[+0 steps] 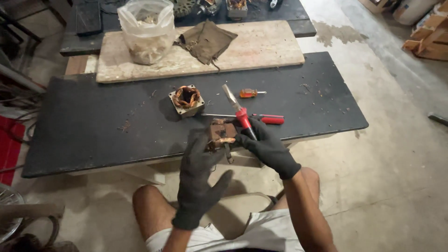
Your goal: Dismantling a motor component using pliers and a screwdriver on a workbench
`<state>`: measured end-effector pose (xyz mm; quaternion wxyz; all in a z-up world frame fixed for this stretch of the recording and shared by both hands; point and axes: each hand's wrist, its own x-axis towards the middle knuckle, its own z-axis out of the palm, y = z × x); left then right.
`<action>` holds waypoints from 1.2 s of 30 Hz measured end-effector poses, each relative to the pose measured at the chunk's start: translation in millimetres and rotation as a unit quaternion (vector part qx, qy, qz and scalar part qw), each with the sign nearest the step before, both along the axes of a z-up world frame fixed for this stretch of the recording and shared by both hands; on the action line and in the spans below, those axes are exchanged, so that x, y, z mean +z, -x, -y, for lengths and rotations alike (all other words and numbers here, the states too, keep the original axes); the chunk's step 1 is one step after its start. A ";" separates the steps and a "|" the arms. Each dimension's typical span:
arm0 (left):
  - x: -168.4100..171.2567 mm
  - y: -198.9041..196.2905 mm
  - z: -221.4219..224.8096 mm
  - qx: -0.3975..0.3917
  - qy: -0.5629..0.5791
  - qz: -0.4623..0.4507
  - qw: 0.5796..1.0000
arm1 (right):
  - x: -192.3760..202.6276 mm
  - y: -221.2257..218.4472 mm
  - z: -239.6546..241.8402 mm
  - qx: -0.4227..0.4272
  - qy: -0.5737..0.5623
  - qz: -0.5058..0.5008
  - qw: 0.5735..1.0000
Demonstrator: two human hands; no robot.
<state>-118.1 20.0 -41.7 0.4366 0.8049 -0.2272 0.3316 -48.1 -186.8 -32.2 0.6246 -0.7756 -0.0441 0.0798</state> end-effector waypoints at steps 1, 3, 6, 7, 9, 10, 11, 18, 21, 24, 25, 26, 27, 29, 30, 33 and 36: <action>-6.8 -7.2 2.8 0.001 0.000 0.001 1.000 | 5.8 0.7 -1.0 0.001 0.000 0.001 1.000; -18.6 -24.1 8.3 -0.024 -0.131 0.015 0.991 | 18.9 0.1 -2.9 0.043 0.118 0.097 0.987; -34.6 -34.8 15.4 0.003 -0.171 -0.011 0.985 | 1.4 -14.9 14.3 0.070 0.095 0.127 0.985; -38.0 -36.1 13.6 0.001 -0.171 -0.013 0.985 | -1.2 -14.6 15.4 0.068 0.095 0.125 0.985; -45.1 -39.7 8.8 -0.023 -0.139 -0.022 0.990 | -7.3 -14.6 16.2 0.062 0.126 0.164 0.976; -46.4 -44.5 7.2 -0.026 -0.140 -0.024 0.990 | -2.1 -15.7 13.5 0.059 0.126 0.162 0.977; -48.7 -44.4 5.7 -0.026 -0.150 -0.031 0.988 | 2.0 -14.0 10.4 0.057 0.128 0.184 0.973; -110.4 -69.6 9.3 0.060 -0.224 0.058 0.971 | -8.2 -6.4 -0.2 -0.018 0.131 0.208 0.969; -80.0 -58.4 12.1 0.000 -0.163 0.008 0.987 | -5.9 0.3 12.9 -0.039 0.149 0.199 0.968; -120.1 -76.5 20.6 0.048 -0.097 0.068 0.992 | 27.8 27.7 15.2 -0.066 0.151 0.130 0.978; -115.5 -76.4 23.1 0.049 -0.095 0.068 0.992 | 29.3 31.2 18.2 -0.064 0.153 0.130 0.978; -111.1 -76.5 25.7 0.061 -0.098 0.079 0.990 | 30.5 34.5 21.2 -0.056 0.143 0.114 0.981; -107.3 -75.2 28.0 0.074 -0.101 0.088 0.988 | 31.2 38.5 24.0 -0.048 0.134 0.097 0.985; -106.5 -67.2 37.7 0.101 -0.056 0.063 0.991 | 37.5 55.1 29.9 0.003 0.178 0.094 0.980; -105.3 -65.2 42.4 0.125 -0.012 0.041 0.991 | 41.1 62.2 32.8 0.051 0.220 0.093 0.970; -114.9 -73.2 40.0 0.141 -0.085 0.086 0.983 | 39.5 63.0 51.3 0.013 0.129 0.115 0.985; -139.6 -81.5 51.9 0.145 -0.001 0.036 0.989 | 65.8 60.7 45.2 -0.012 0.144 0.118 0.982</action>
